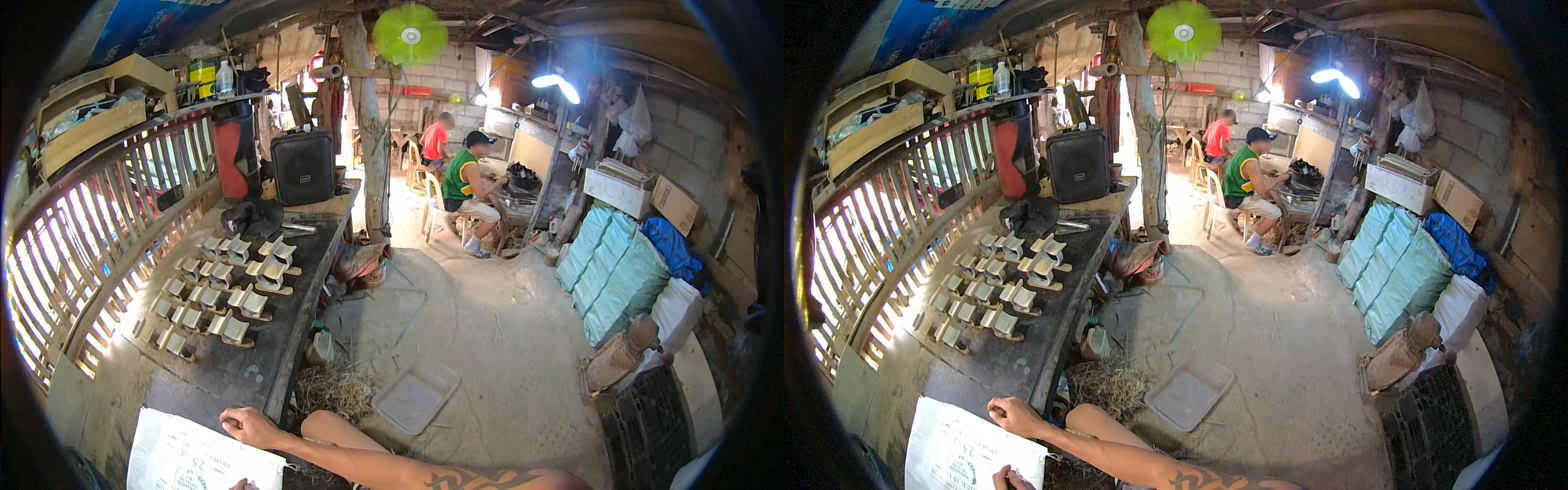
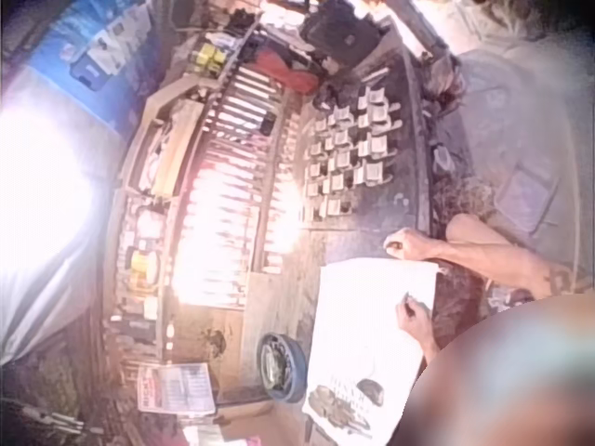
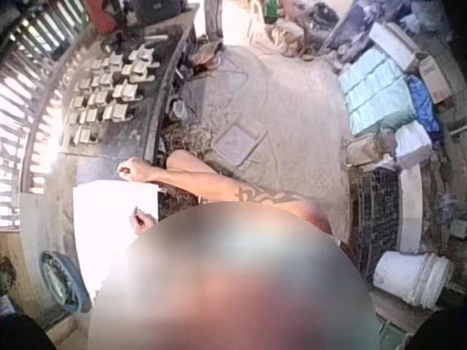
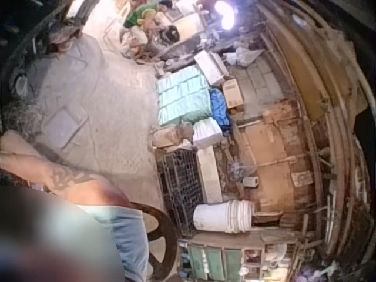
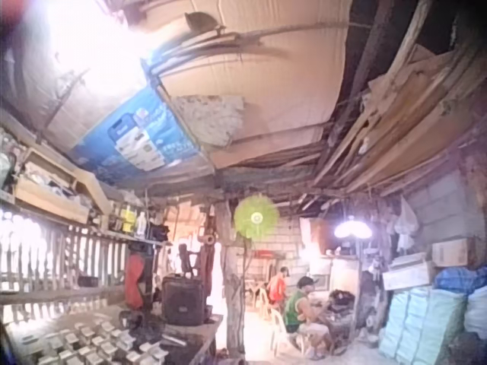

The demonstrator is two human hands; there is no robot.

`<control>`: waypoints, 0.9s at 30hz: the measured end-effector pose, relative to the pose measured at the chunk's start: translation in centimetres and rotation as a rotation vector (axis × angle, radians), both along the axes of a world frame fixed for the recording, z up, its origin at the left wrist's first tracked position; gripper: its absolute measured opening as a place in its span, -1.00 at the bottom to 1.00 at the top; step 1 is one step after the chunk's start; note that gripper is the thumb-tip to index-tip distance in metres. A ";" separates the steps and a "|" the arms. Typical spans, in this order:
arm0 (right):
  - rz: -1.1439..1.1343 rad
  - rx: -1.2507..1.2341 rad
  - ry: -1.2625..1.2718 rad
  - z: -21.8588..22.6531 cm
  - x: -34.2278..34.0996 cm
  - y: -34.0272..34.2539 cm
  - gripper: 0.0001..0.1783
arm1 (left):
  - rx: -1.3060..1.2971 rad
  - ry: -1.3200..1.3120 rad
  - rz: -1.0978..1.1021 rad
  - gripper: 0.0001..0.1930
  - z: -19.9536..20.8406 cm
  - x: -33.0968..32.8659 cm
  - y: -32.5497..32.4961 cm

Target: The person repeatedly picks up small wooden components, rubs their edges with a cloth, and places them on a table. The person also picks up and sets down a small wooden frame-like object multiple times.

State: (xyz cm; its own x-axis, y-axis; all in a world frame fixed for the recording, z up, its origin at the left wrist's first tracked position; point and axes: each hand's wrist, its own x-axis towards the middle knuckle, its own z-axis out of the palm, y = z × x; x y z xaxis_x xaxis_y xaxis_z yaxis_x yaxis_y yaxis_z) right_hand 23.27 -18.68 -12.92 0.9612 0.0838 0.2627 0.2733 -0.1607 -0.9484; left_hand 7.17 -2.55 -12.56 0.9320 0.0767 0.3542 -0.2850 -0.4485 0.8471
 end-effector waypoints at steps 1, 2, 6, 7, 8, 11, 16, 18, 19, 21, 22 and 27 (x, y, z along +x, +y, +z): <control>-0.001 0.017 -0.036 0.0 0.0 0.0 -0.77 | 0.002 0.002 -0.001 -0.77 0.1 0.1 0.0; 0.002 0.014 -0.023 0.1 -0.1 -0.1 -0.77 | 0.004 0.002 -0.003 -0.77 0.2 0.0 -0.1; -0.010 -0.004 -0.010 0.7 -0.5 -0.3 -0.76 | 0.013 0.001 -0.010 -0.77 0.5 0.0 -0.2; -0.014 0.006 -0.016 0.8 -0.5 -0.3 -0.76 | 0.016 0.002 -0.013 -0.77 0.5 0.1 -0.1; -0.018 0.015 -0.021 0.9 -0.6 -0.3 -0.77 | 0.020 0.004 -0.016 -0.77 0.5 0.1 -0.1; -0.013 0.031 -0.014 0.8 -0.5 -0.3 -0.78 | 0.029 0.010 -0.021 -0.77 0.2 0.1 0.1; -0.027 0.039 -0.029 0.2 -0.3 -0.2 -0.79 | 0.042 0.019 -0.031 -0.77 -0.5 0.2 0.3; -0.031 0.033 0.012 0.1 -0.2 -0.1 -0.79 | 0.046 0.021 -0.035 -0.78 -0.6 0.3 0.3; -0.037 0.050 -0.033 0.1 -0.2 -0.1 -0.79 | 0.048 0.023 -0.037 -0.78 -0.7 0.3 0.3; -0.036 0.049 -0.003 0.1 -0.2 -0.1 -0.78 | 0.051 0.025 -0.040 -0.78 -0.7 0.3 0.4; -0.039 0.060 -0.038 0.2 -0.3 -0.1 -0.78 | 0.052 0.027 -0.042 -0.78 -0.7 0.3 0.4; -0.042 0.052 -0.013 0.3 -0.3 -0.1 -0.77 | 0.056 0.033 -0.046 -0.78 -0.3 0.2 0.2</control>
